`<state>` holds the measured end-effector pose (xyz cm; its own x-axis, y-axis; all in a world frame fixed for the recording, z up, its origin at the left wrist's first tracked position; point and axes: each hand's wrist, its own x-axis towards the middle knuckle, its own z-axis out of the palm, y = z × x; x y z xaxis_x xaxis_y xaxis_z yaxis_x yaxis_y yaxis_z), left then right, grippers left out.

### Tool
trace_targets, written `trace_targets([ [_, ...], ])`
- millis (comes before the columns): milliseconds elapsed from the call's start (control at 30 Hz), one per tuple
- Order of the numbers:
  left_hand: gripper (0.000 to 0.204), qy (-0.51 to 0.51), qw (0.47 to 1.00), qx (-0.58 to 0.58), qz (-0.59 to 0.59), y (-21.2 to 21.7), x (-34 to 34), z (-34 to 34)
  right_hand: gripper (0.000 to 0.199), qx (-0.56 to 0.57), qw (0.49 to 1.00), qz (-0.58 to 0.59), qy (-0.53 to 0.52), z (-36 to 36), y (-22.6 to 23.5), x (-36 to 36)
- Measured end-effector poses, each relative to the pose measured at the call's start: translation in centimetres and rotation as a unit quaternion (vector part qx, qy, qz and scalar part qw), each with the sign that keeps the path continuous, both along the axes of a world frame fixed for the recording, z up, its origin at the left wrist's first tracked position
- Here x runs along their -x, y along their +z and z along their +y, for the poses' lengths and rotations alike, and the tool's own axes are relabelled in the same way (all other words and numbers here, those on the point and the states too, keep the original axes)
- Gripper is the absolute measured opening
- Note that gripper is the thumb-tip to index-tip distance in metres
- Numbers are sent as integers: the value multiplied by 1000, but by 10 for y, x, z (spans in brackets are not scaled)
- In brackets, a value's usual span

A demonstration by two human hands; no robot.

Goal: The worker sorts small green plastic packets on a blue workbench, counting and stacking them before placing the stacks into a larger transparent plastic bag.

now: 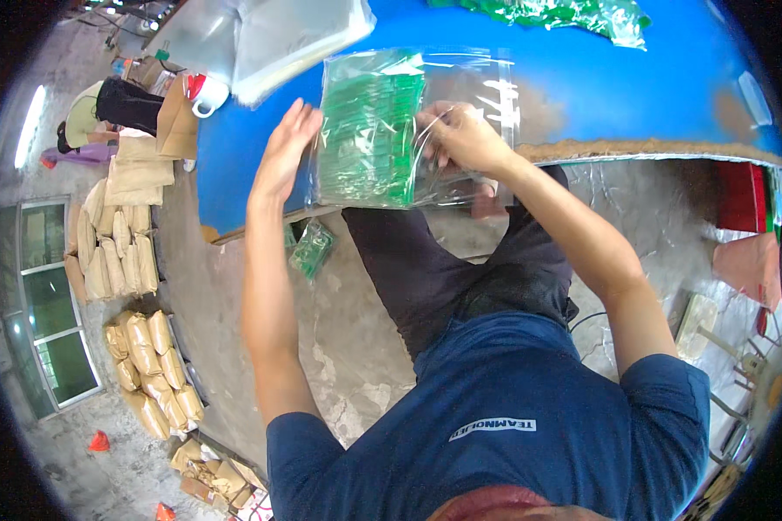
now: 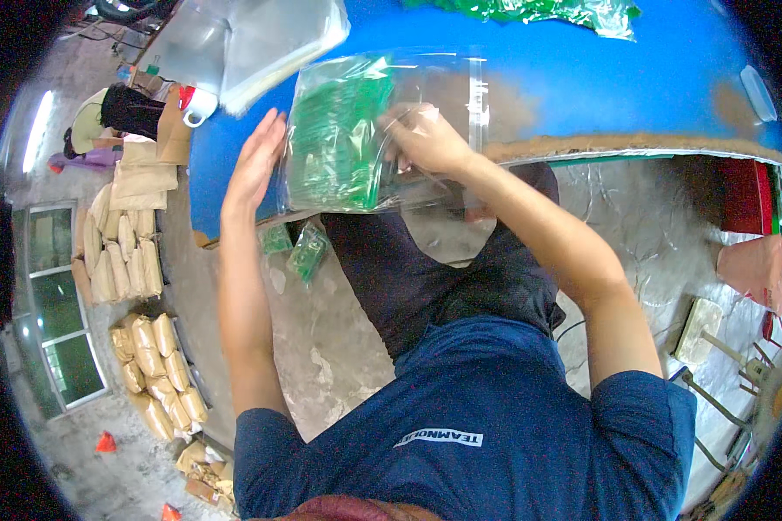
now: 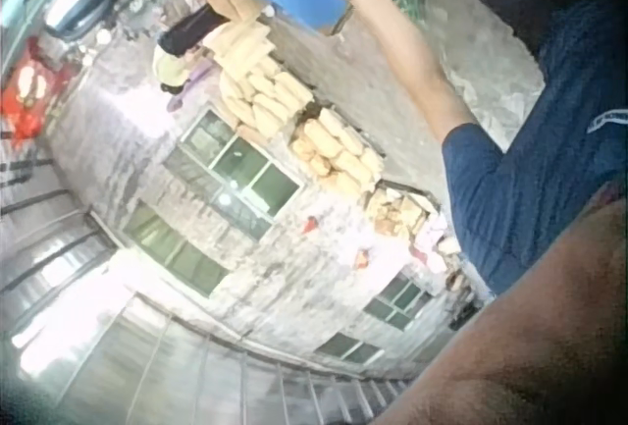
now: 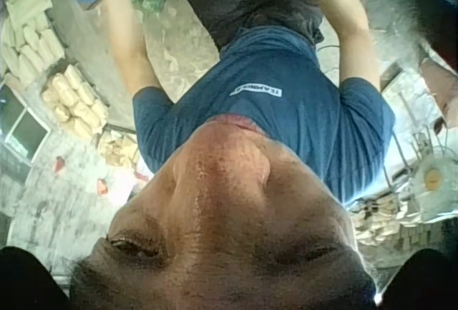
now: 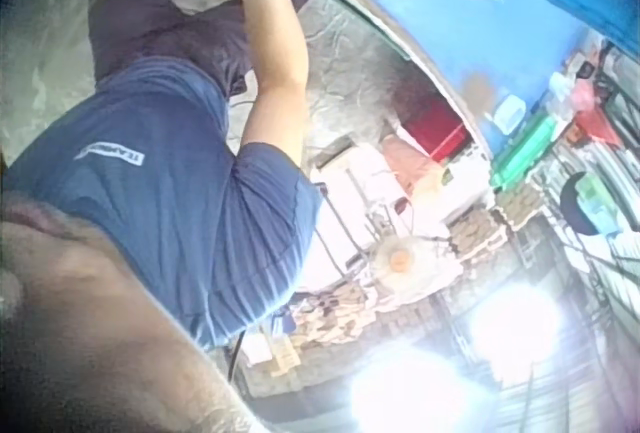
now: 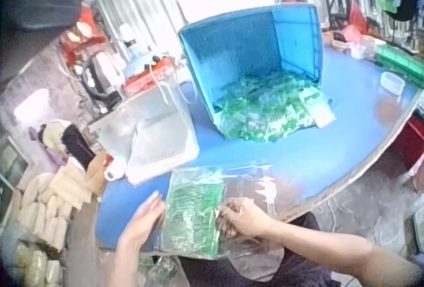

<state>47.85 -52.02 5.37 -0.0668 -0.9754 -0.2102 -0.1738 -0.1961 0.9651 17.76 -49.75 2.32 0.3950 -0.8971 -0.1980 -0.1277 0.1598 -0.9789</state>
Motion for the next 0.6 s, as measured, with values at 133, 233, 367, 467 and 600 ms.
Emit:
trace_targets([
  [133,99,-34,999,28,-12,-14,37,-33,34,372,896,184,-158,-19,-15,-5],
  [233,84,-119,991,29,45,-16,33,-37,48,269,948,123,-115,-48,-36,-7],
  [367,84,-135,987,29,79,-14,25,-35,58,246,964,87,-44,-66,-34,-11],
  [467,87,-130,989,34,65,-13,16,-27,58,252,964,81,-12,-59,-33,-10],
  [600,80,-140,990,-16,24,-1,25,-35,57,238,966,76,-60,-67,-49,-16],
])
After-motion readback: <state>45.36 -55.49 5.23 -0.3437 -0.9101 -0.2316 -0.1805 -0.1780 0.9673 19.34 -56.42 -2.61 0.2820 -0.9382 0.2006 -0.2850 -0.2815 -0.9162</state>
